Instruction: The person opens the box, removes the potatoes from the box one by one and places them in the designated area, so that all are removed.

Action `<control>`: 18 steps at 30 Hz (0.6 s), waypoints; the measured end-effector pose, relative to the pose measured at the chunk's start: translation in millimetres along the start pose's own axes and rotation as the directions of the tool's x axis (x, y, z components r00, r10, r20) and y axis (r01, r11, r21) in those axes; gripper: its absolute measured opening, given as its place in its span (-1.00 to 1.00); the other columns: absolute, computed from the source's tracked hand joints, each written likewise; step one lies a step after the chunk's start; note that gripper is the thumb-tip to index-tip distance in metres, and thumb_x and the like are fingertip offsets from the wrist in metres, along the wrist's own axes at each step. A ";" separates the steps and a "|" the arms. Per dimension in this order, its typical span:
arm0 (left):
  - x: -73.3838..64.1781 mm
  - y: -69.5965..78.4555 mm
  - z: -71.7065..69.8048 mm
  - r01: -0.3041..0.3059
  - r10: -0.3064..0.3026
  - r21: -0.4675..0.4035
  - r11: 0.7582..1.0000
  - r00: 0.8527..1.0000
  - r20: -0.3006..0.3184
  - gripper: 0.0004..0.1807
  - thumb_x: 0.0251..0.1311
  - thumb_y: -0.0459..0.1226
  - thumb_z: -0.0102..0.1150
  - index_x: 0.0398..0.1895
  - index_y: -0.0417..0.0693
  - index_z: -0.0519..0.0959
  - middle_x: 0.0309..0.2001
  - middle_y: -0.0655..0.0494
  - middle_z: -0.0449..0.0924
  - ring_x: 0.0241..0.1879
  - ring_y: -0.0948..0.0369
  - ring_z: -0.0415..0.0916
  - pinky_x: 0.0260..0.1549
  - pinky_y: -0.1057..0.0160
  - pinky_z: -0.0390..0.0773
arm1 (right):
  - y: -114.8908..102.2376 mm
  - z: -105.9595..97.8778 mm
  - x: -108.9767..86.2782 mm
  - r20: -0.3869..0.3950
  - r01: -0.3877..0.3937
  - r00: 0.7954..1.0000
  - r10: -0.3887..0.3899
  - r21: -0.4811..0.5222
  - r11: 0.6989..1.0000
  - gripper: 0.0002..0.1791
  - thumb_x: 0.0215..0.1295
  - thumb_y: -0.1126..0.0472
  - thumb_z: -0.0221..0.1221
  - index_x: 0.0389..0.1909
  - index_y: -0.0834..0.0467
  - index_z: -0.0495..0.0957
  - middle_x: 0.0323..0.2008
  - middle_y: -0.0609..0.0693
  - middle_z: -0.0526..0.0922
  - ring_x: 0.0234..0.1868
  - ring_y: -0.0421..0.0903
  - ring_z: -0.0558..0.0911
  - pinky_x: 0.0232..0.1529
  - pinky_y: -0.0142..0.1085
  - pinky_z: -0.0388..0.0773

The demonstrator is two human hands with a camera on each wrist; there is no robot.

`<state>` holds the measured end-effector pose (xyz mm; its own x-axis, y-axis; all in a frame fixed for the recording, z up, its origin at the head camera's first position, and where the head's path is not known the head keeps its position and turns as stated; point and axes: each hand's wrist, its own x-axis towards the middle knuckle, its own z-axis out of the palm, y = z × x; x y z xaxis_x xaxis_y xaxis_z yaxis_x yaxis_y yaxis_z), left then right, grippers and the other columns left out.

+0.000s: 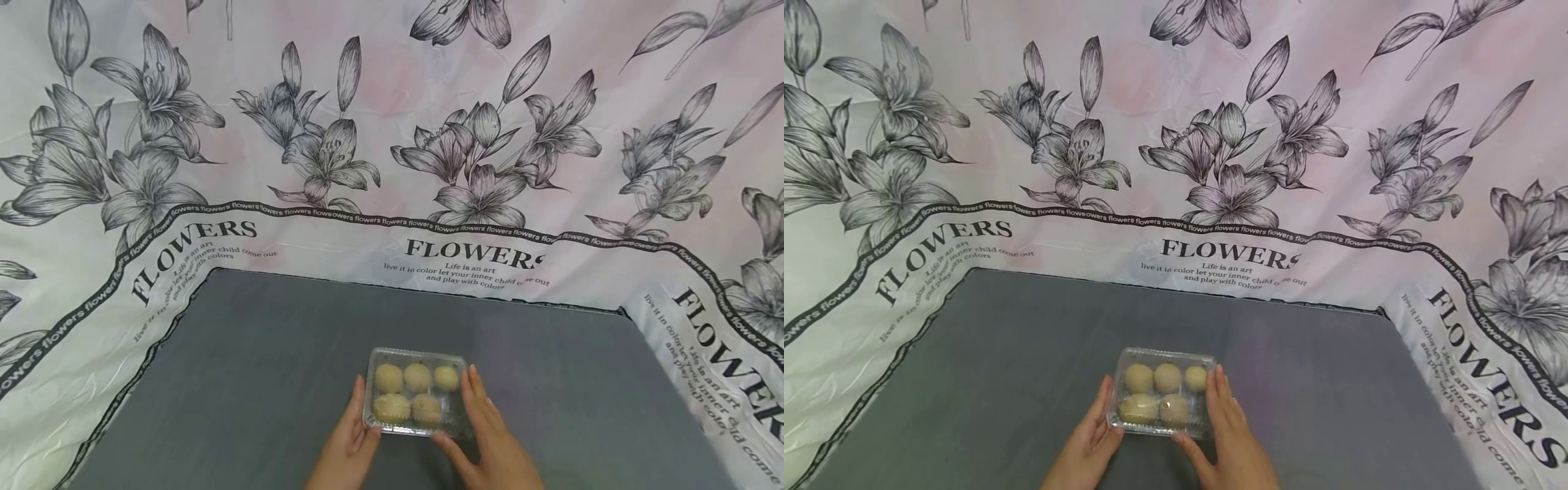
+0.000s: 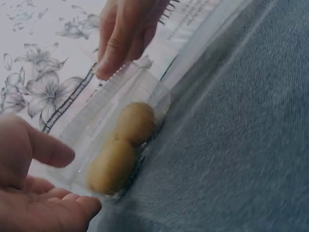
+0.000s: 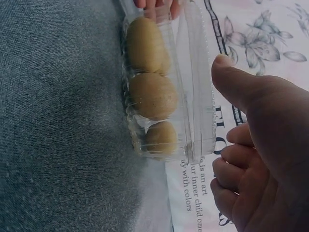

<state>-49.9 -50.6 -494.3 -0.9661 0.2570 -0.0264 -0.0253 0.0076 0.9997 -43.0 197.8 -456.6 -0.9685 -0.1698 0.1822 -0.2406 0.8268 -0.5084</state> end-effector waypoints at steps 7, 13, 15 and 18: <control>2.4 -7.0 0.5 -0.015 0.015 0.003 1.000 1.000 -0.017 -0.17 0.65 -0.26 -0.01 0.74 -0.15 -0.24 0.68 -0.33 -0.36 0.60 -0.35 -0.28 0.44 -0.33 0.04 | 5.8 7.4 0.2 0.012 0.016 1.000 -0.016 -0.010 1.000 0.10 0.33 -0.25 0.40 0.70 0.10 0.09 0.68 0.14 0.08 0.53 0.34 0.33 0.24 0.38 0.51; 1.0 -6.6 1.2 -0.001 0.001 0.007 1.000 1.000 -0.025 -0.20 0.65 -0.25 -0.03 0.74 -0.12 -0.19 0.66 -0.41 -0.33 0.57 -0.42 -0.18 0.41 -0.40 0.13 | 4.2 10.0 1.9 0.062 -0.022 0.998 0.022 0.001 1.000 0.07 0.32 -0.17 0.44 0.70 0.06 0.11 0.70 0.07 0.04 0.54 0.33 0.32 0.19 0.37 0.55; 1.2 -6.3 1.3 -0.002 0.002 0.013 1.000 1.000 -0.031 -0.20 0.65 -0.24 -0.02 0.74 -0.14 -0.18 0.65 -0.42 -0.30 0.57 -0.41 -0.16 0.42 -0.38 0.15 | 3.3 9.5 3.0 0.069 -0.028 0.997 0.028 0.005 1.000 0.04 0.33 -0.15 0.44 0.69 0.06 0.13 0.69 0.07 0.05 0.54 0.33 0.32 0.19 0.36 0.56; 1.9 -6.5 1.2 -0.003 0.004 0.018 1.000 0.999 -0.033 -0.20 0.65 -0.23 -0.02 0.73 -0.16 -0.17 0.65 -0.41 -0.28 0.57 -0.40 -0.14 0.43 -0.35 0.19 | 2.7 8.4 4.5 0.061 -0.016 0.998 0.015 0.003 1.000 0.00 0.35 -0.16 0.41 0.67 0.08 0.18 0.68 0.09 0.08 0.53 0.32 0.33 0.19 0.35 0.57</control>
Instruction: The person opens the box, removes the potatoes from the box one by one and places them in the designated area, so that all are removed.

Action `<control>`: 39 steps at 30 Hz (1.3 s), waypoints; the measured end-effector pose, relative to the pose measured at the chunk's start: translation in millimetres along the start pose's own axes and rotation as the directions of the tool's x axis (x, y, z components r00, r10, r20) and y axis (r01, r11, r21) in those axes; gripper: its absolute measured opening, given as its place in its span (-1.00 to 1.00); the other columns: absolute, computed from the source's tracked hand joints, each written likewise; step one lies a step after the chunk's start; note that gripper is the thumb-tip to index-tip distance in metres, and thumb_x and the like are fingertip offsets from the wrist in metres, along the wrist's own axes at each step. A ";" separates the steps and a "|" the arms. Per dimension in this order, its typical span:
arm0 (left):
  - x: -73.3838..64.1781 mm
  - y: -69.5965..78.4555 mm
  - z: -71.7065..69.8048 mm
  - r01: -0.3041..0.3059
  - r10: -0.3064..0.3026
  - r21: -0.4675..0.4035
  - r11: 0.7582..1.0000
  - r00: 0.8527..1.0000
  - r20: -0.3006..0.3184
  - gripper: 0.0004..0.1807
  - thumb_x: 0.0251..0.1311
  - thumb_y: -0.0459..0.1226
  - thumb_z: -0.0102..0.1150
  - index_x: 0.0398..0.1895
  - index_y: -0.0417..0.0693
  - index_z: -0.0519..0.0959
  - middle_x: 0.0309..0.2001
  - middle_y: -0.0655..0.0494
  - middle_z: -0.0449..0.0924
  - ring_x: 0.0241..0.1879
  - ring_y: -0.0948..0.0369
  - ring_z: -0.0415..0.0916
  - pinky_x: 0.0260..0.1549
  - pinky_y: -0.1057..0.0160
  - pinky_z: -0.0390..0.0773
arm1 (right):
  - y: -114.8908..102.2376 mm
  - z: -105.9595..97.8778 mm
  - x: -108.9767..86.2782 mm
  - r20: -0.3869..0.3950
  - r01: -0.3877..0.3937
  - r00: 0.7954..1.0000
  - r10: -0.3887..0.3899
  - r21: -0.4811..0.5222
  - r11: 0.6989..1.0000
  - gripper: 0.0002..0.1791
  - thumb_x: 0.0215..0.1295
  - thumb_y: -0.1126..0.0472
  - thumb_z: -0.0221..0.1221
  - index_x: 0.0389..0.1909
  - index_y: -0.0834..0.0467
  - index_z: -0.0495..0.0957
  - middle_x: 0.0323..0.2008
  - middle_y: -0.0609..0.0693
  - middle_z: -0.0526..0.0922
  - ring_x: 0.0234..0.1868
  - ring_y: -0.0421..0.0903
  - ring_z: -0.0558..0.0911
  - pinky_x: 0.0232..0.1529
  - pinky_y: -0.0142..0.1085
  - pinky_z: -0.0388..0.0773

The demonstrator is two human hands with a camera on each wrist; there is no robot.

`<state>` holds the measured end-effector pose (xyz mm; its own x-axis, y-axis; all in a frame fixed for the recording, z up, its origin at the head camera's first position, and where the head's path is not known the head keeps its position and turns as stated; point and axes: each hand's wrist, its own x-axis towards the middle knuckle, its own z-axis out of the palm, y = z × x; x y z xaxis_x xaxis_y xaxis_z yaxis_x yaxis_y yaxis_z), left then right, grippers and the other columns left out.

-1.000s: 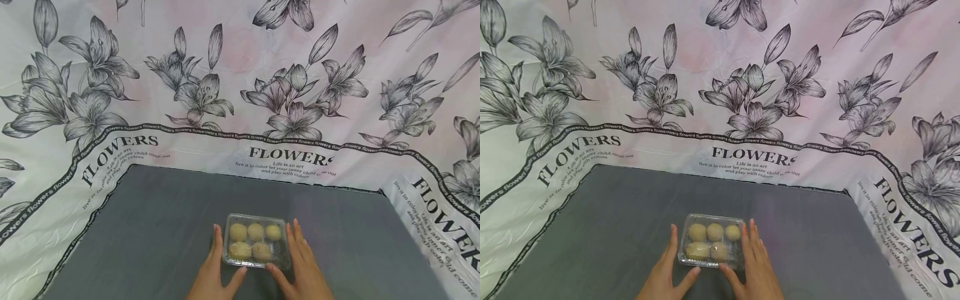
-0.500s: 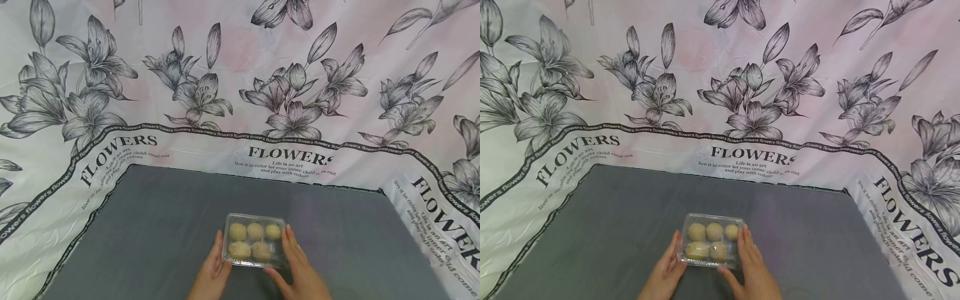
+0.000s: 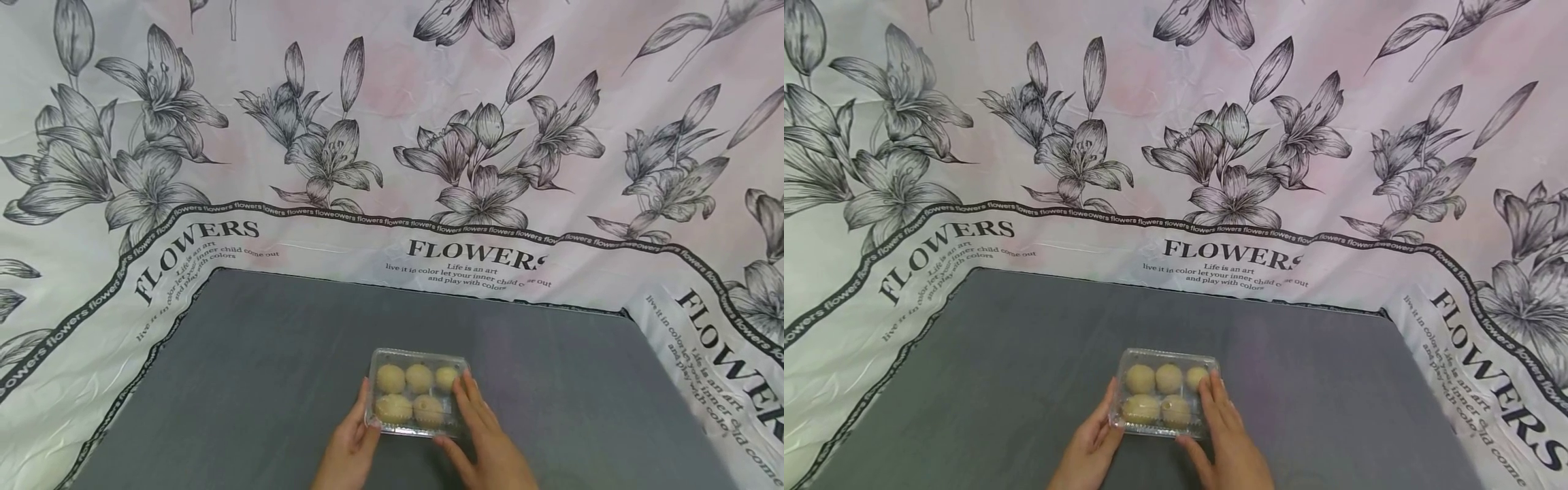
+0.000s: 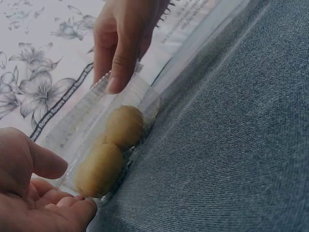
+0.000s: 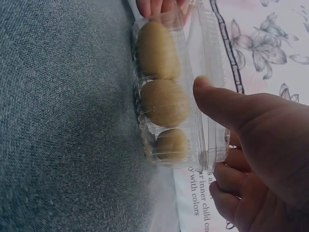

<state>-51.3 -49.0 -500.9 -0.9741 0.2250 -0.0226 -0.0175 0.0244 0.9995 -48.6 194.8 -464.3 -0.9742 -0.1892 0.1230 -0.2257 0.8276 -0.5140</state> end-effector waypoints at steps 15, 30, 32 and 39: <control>1.9 -4.5 -0.1 -0.023 0.024 -0.041 0.999 1.000 0.011 -0.18 0.66 -0.15 0.01 0.73 -0.20 -0.15 0.65 -0.44 -0.26 0.54 -0.41 -0.01 0.41 -0.28 0.24 | 6.7 3.2 0.0 -0.063 0.080 0.994 -0.086 -0.095 0.992 -0.04 0.33 -0.09 0.43 0.63 0.18 0.25 0.64 0.11 0.20 0.58 0.15 0.28 0.19 0.11 0.64; 2.3 -8.3 0.8 -0.108 0.109 -0.102 0.989 0.994 -0.004 -0.21 0.64 -0.30 0.02 0.70 -0.31 -0.15 0.61 -0.53 -0.17 0.56 -0.31 -0.02 0.44 0.23 0.23 | 0.9 10.7 -2.4 -0.118 0.078 0.988 -0.096 -0.152 0.985 -0.08 0.36 -0.01 0.42 0.63 0.16 0.24 0.64 0.08 0.21 0.56 0.15 0.32 -0.03 0.10 0.73; 2.5 -9.1 0.8 -0.109 0.110 -0.111 0.988 0.994 -0.001 -0.21 0.63 -0.33 0.02 0.70 -0.30 -0.15 0.61 -0.53 -0.16 0.56 -0.30 -0.03 0.40 0.39 0.22 | 0.1 12.0 -2.3 -0.122 0.071 0.988 -0.092 -0.163 0.984 -0.07 0.36 0.01 0.42 0.64 0.16 0.24 0.64 0.09 0.21 0.56 0.15 0.32 -0.04 0.10 0.73; 1.6 -7.4 0.3 -0.095 0.095 -0.109 0.990 0.995 -0.006 -0.21 0.63 -0.33 0.03 0.72 -0.25 -0.14 0.59 -0.55 -0.13 0.55 -0.29 0.01 0.36 0.42 0.24 | -0.9 16.3 -2.2 -0.180 0.082 0.976 -0.123 -0.220 0.972 -0.09 0.32 0.07 0.47 0.60 0.19 0.29 0.60 0.11 0.30 0.52 0.15 0.40 -0.10 0.10 0.75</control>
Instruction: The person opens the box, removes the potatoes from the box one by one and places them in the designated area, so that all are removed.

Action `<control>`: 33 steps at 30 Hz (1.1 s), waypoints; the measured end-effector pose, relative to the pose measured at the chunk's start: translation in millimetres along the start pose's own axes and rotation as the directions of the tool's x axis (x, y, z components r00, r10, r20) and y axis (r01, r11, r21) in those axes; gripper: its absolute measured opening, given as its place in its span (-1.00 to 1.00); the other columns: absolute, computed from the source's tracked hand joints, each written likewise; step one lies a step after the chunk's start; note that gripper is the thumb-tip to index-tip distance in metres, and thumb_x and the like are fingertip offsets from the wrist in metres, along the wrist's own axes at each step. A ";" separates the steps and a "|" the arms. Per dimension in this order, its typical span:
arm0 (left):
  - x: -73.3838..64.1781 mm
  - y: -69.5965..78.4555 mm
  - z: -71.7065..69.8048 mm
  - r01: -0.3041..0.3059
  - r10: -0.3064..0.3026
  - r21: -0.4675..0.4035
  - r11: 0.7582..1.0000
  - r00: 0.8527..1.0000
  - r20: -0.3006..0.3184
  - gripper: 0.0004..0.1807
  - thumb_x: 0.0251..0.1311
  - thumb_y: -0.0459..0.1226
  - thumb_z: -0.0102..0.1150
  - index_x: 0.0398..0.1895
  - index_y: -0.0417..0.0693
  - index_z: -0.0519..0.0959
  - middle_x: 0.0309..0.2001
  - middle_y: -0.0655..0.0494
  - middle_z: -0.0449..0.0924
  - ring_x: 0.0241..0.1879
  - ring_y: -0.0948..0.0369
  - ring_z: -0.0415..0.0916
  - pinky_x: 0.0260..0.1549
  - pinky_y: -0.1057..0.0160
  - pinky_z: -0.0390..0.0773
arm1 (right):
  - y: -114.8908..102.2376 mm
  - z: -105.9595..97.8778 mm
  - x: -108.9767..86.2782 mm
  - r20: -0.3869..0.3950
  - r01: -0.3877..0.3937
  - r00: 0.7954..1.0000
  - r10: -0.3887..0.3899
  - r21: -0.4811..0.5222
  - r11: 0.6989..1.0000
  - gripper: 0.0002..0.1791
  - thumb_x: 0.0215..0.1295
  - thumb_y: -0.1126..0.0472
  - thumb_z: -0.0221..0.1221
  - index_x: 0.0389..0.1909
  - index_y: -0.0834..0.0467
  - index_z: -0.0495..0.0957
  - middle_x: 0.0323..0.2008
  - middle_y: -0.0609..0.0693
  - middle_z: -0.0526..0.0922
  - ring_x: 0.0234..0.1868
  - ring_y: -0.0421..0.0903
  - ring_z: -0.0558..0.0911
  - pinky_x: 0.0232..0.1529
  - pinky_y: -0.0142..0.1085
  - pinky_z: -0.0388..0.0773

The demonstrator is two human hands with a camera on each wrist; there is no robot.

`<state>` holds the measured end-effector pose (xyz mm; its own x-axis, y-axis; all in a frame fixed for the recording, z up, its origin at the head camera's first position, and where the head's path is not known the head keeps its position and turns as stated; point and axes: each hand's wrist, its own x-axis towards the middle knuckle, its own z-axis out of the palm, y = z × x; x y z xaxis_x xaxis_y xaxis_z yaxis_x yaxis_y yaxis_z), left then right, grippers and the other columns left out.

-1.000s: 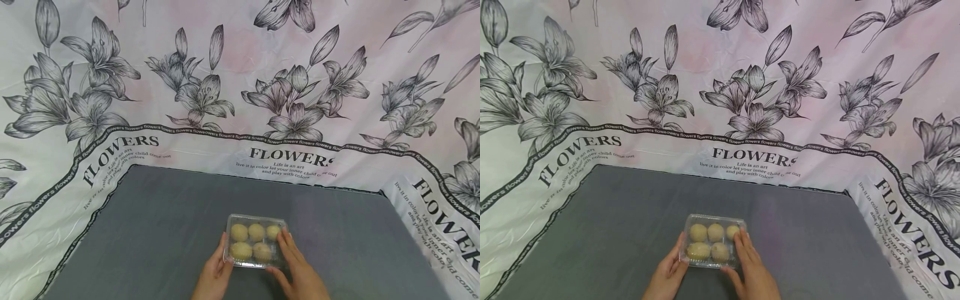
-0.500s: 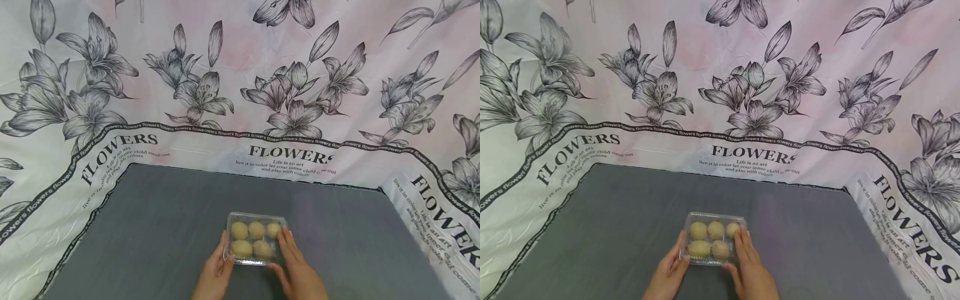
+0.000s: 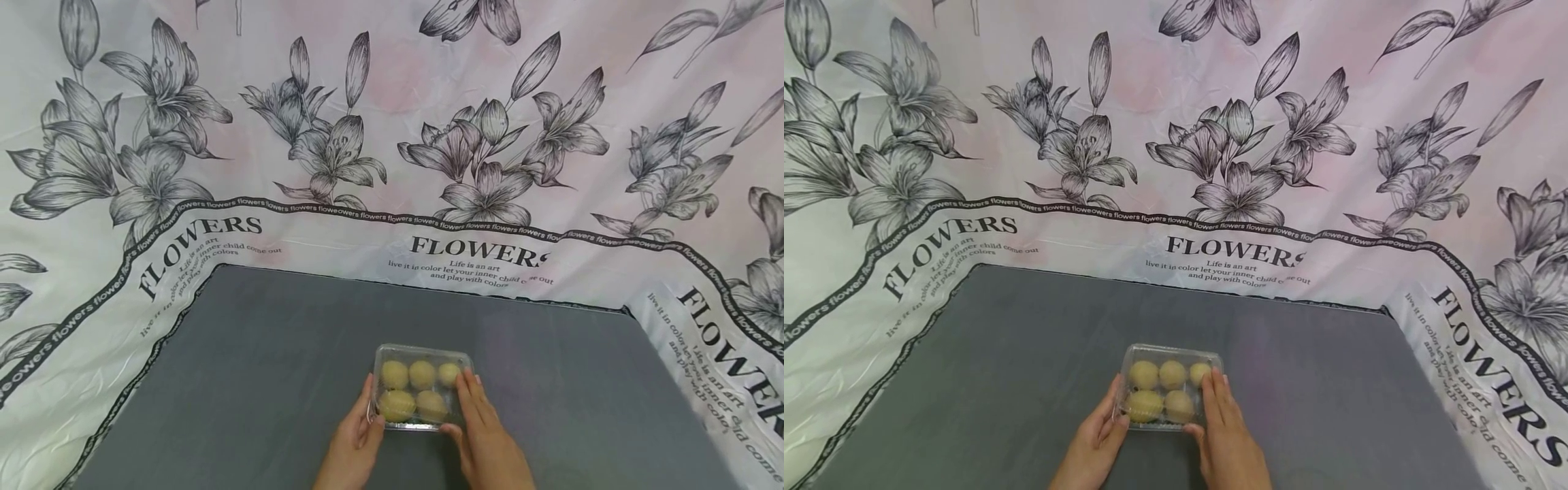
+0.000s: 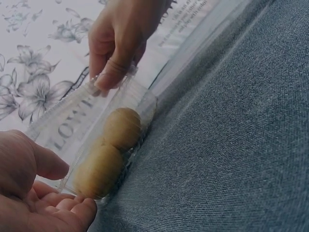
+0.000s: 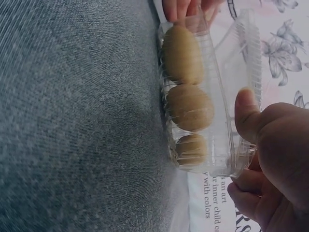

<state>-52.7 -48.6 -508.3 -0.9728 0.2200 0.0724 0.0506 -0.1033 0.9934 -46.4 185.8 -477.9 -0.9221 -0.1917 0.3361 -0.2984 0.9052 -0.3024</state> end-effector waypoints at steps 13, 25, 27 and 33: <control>-0.1 5.8 0.8 0.036 -0.035 0.044 0.998 0.999 -0.024 -0.22 0.62 -0.32 0.05 0.72 -0.21 -0.09 0.64 -0.44 -0.15 0.55 -0.29 0.03 0.42 -0.09 0.26 | 2.3 7.4 -0.6 -0.138 0.065 0.988 -0.070 -0.043 0.997 -0.14 0.24 0.12 0.48 0.54 0.18 0.39 0.53 0.10 0.43 0.43 0.15 0.51 -0.09 0.08 0.74; -0.5 4.4 4.0 0.025 -0.024 0.048 0.999 0.999 -0.030 -0.22 0.61 -0.35 0.04 0.70 -0.29 -0.10 0.64 -0.41 -0.17 0.58 -0.27 -0.07 0.44 -0.11 0.17 | 6.4 12.4 -1.5 -0.223 0.123 0.965 -0.135 -0.066 0.990 -0.33 0.59 -0.17 0.04 0.47 0.21 0.47 0.45 0.11 0.53 0.37 0.15 0.58 0.06 0.05 0.69; -1.4 6.0 4.8 0.028 -0.025 0.069 0.997 0.999 -0.037 -0.23 0.62 -0.34 0.04 0.70 -0.27 -0.09 0.65 -0.39 -0.16 0.58 -0.30 -0.06 0.43 -0.17 0.20 | 5.0 11.8 0.3 -0.276 0.131 0.951 -0.142 -0.058 0.990 -0.31 0.64 -0.23 -0.10 0.44 0.20 0.51 0.40 0.10 0.58 0.32 0.15 0.62 -0.06 0.04 0.73; -2.5 8.8 6.3 0.050 -0.047 0.077 0.996 0.998 -0.049 -0.24 0.62 -0.35 0.03 0.71 -0.23 -0.07 0.66 -0.35 -0.15 0.57 -0.29 -0.02 0.44 -0.14 0.20 | -3.6 -0.4 11.3 -0.351 0.113 0.931 -0.099 0.019 0.993 -0.46 0.59 -0.09 0.15 0.39 0.14 0.55 0.30 0.08 0.67 0.10 0.15 0.76 -0.50 -0.04 0.73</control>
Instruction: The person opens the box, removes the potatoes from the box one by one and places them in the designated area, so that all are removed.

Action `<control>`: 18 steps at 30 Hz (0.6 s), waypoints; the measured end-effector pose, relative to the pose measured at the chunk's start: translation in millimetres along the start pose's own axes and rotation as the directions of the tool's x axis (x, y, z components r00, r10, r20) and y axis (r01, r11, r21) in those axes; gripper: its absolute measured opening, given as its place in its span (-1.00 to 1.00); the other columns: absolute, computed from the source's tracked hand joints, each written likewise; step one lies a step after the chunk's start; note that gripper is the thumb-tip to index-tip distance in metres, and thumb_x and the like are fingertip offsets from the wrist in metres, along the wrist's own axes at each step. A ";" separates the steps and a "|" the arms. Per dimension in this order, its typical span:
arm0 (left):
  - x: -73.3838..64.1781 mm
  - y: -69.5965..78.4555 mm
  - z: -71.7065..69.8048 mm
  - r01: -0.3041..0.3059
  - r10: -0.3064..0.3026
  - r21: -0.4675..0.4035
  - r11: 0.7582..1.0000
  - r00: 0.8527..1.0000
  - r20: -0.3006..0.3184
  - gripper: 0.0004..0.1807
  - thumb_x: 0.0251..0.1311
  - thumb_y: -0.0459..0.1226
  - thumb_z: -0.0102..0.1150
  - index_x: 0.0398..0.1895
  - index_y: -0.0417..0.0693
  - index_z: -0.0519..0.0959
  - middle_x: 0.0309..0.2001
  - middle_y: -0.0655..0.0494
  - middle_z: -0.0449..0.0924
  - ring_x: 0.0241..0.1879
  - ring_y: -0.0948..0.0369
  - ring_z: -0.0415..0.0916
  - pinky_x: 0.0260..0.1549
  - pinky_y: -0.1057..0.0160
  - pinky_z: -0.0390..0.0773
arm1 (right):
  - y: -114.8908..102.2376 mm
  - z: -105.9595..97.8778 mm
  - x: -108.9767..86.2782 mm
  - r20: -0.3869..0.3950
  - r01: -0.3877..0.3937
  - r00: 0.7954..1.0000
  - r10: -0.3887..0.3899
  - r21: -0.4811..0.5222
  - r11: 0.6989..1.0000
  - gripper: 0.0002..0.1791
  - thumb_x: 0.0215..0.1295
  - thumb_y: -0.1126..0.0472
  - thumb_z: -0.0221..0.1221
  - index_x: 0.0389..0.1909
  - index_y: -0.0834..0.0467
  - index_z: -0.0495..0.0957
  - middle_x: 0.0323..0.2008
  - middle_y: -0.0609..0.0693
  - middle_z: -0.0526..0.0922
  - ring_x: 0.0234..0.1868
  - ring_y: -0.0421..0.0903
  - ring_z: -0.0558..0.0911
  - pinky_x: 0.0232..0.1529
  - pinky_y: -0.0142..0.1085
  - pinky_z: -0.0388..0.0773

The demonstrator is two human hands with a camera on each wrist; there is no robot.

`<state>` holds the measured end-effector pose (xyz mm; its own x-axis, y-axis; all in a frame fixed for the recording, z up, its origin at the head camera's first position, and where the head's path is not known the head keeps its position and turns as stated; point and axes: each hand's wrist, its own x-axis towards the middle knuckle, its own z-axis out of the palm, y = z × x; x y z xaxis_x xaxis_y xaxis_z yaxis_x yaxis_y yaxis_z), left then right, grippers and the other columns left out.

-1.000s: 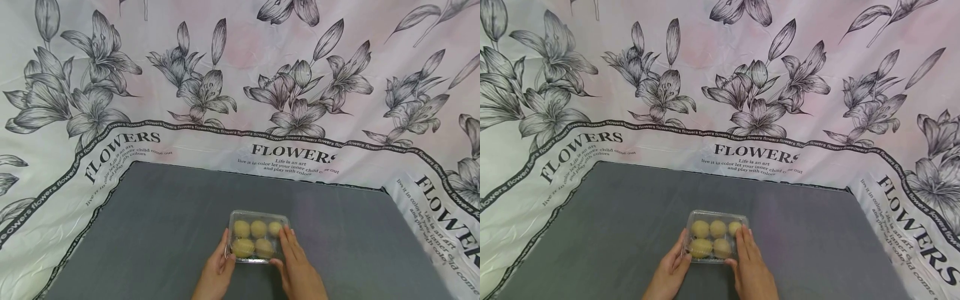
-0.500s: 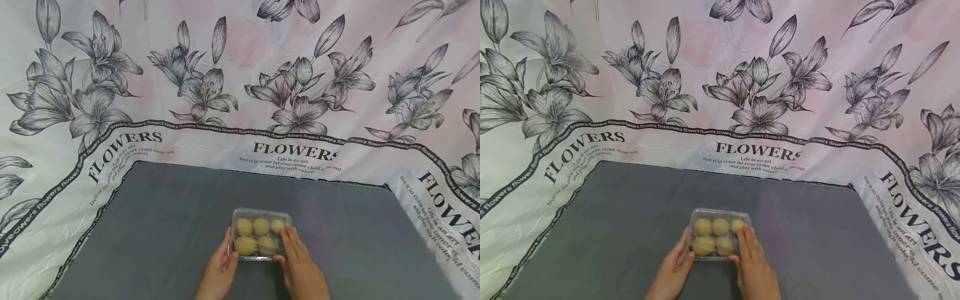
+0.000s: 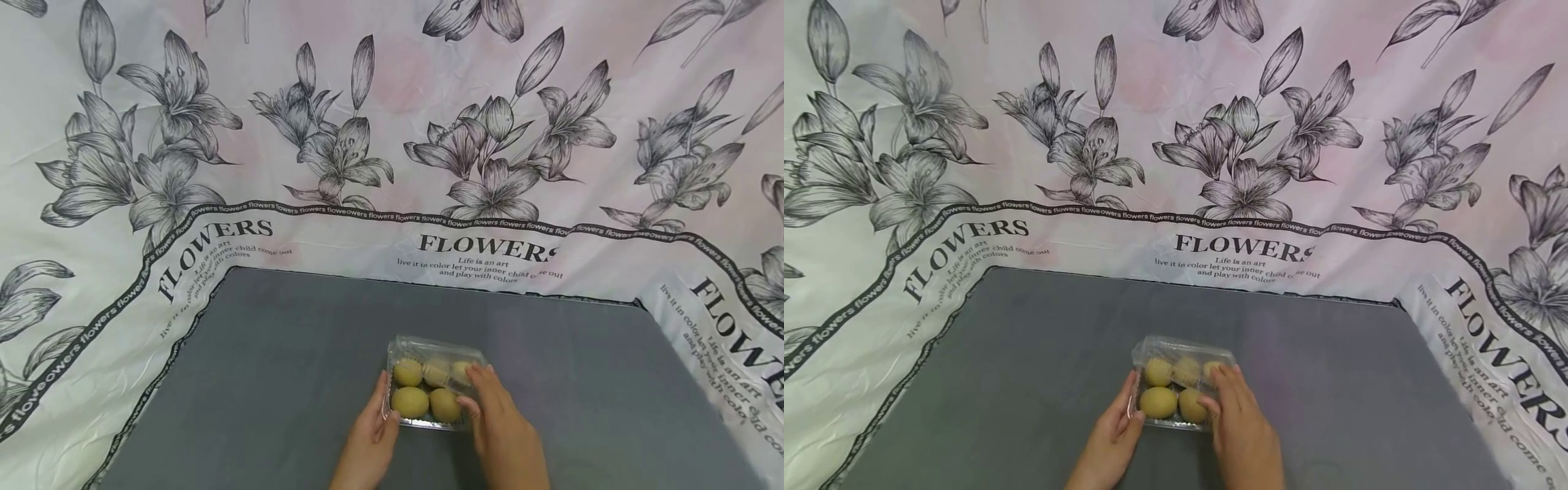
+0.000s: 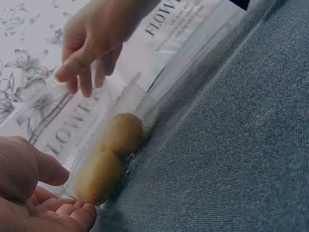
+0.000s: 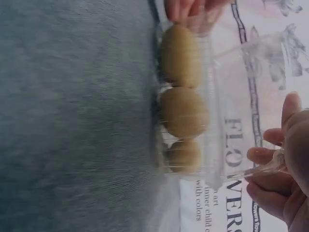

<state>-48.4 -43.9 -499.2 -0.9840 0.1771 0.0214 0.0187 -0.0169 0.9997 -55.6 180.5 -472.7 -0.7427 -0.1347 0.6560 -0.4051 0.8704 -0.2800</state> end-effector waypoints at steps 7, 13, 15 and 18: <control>-0.1 0.9 -0.3 0.004 -0.004 0.012 1.000 1.000 -0.001 -0.23 0.61 -0.34 0.04 0.72 -0.22 -0.06 0.66 -0.36 -0.13 0.57 -0.25 0.02 0.44 -0.09 0.21 | 5.6 -11.4 13.0 0.036 -0.076 0.997 0.073 0.076 0.994 -0.26 0.21 0.20 0.53 0.43 0.12 0.52 0.32 0.03 0.67 0.07 0.14 0.77 -0.14 -0.01 0.74; -1.5 2.3 -2.0 0.005 -0.006 0.028 1.000 1.000 0.009 -0.24 0.63 -0.32 0.02 0.72 -0.18 -0.07 0.67 -0.32 -0.16 0.56 -0.31 0.02 0.41 -0.16 0.26 | 9.2 -17.3 28.2 -0.006 -0.094 0.995 0.096 0.137 0.986 -0.32 0.15 0.27 0.55 0.32 0.20 0.59 0.21 0.08 0.74 0.12 0.16 0.75 0.06 -0.08 0.65; -0.5 2.4 -2.0 -0.006 0.006 0.026 1.000 1.000 0.007 -0.25 0.62 -0.35 0.01 0.72 -0.19 -0.07 0.67 -0.32 -0.16 0.56 -0.30 0.01 0.42 -0.14 0.25 | 9.6 -18.4 32.0 -0.003 -0.107 0.994 0.109 0.144 0.984 -0.35 0.17 0.28 0.54 0.31 0.20 0.60 0.20 0.09 0.74 0.10 0.17 0.76 0.04 -0.06 0.66; 1.1 2.3 -1.1 -0.023 0.023 0.025 0.999 1.000 -0.003 -0.25 0.60 -0.40 0.02 0.71 -0.23 -0.06 0.66 -0.33 -0.13 0.57 -0.20 0.02 0.42 -0.05 0.26 | 9.6 -19.6 35.6 0.005 -0.121 0.993 0.121 0.140 0.983 -0.39 0.19 0.28 0.53 0.28 0.20 0.61 0.18 0.08 0.75 0.08 0.17 0.77 0.01 0.01 0.66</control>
<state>-49.6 -44.9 -496.9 -0.9838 0.1737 0.0440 0.0454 0.0040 0.9990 -75.5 193.4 -438.3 -0.7888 -0.0303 0.6139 -0.3829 0.8054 -0.4524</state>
